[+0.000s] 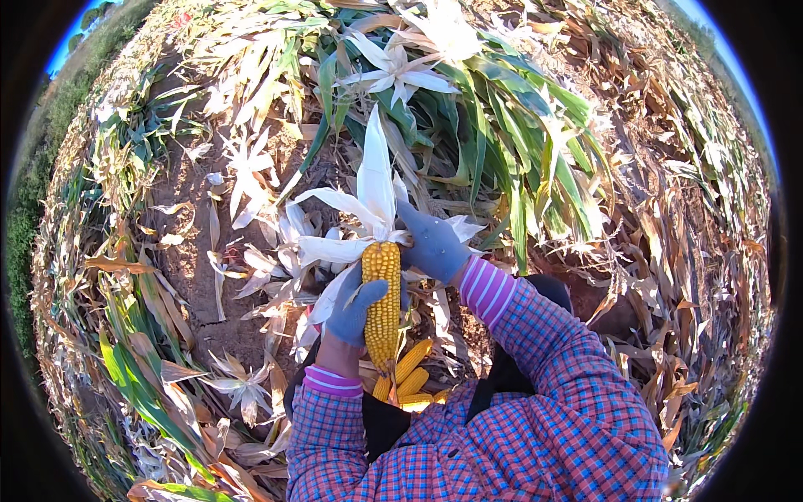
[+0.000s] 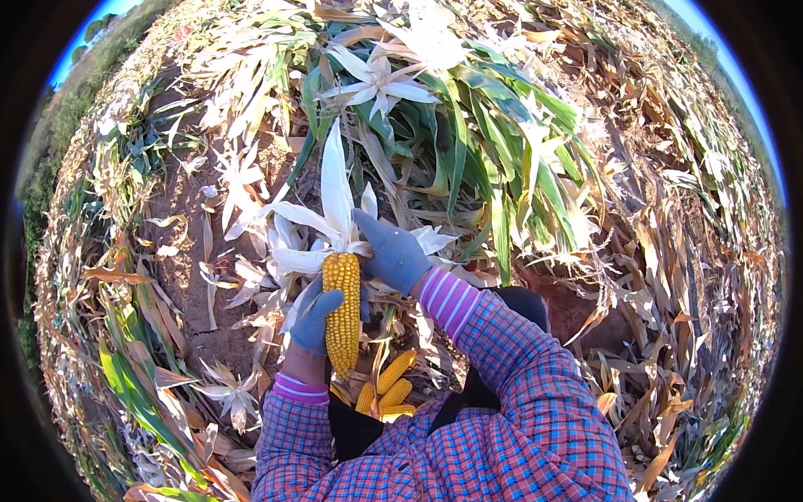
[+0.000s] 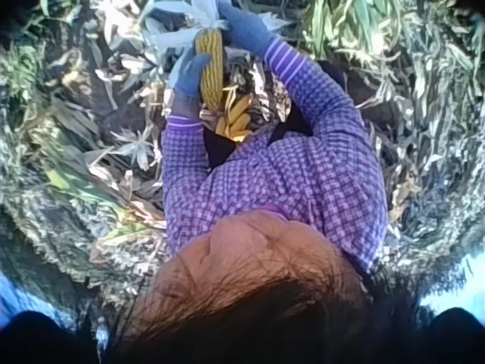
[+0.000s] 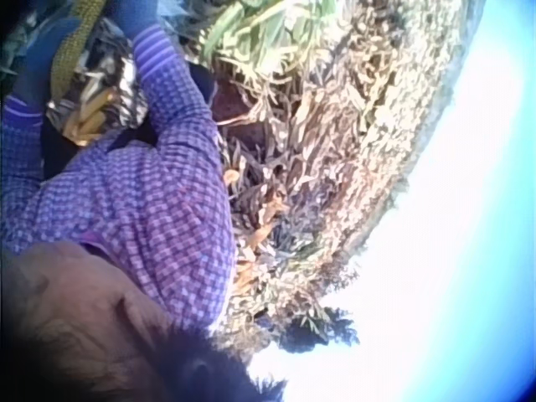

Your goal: The person sits on the ground in a cornfield and shucks corn cobs by hand, removing husks and silk. The person places the shucked cobs into a pile on the ground.

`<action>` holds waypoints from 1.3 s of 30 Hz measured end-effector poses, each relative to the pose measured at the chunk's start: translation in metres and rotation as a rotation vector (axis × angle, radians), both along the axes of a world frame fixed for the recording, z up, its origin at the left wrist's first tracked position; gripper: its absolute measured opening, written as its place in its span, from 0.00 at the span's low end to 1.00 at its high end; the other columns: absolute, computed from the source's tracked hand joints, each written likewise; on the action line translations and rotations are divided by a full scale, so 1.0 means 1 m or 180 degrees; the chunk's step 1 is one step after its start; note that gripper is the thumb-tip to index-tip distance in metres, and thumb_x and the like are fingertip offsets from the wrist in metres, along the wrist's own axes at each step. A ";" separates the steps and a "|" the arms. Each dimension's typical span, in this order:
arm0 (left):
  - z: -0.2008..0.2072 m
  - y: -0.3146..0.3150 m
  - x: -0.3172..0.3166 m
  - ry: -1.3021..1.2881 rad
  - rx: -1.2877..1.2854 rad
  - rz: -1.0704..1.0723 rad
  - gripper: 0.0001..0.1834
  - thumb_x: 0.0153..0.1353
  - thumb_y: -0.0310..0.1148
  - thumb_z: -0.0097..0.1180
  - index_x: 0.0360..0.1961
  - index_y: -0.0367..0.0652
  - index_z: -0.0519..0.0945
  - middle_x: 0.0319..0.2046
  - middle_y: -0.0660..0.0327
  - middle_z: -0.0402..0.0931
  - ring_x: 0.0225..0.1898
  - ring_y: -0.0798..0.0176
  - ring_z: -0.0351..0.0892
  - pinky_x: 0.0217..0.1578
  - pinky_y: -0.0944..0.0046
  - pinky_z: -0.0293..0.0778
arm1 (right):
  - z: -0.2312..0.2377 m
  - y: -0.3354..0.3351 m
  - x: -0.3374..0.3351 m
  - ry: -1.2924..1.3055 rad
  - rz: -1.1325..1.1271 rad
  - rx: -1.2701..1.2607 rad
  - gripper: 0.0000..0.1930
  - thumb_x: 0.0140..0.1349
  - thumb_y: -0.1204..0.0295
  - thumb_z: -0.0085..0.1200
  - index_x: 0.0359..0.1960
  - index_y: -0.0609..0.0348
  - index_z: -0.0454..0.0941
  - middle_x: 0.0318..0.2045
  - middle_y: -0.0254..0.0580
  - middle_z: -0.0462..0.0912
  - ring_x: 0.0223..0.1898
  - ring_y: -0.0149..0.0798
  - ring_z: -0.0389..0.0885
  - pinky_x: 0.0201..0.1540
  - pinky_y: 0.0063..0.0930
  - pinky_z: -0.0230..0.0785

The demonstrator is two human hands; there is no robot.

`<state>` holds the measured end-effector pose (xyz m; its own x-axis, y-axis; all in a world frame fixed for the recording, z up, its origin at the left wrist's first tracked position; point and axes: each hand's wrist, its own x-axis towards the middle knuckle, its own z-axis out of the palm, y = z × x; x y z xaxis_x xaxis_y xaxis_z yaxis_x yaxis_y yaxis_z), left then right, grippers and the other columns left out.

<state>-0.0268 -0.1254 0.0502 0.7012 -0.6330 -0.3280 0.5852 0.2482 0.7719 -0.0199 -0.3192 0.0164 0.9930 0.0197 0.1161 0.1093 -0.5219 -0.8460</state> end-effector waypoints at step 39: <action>-0.031 -0.008 0.012 -0.3250 0.3676 -0.0958 0.28 0.57 0.48 0.60 0.50 0.38 0.72 0.40 0.43 0.79 0.43 0.40 0.79 0.42 0.48 0.76 | -0.003 0.037 0.000 0.0487 -0.0105 0.1984 0.31 0.50 0.73 0.68 0.57 0.61 0.69 0.43 0.38 0.81 0.47 0.32 0.78 0.55 0.30 0.69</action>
<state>-0.0150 -0.1338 0.0189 0.8198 -0.5368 -0.1995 -0.3652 -0.7583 0.5399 -0.0204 -0.2824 0.0131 0.9982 -0.0367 -0.0473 -0.0446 0.0718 -0.9964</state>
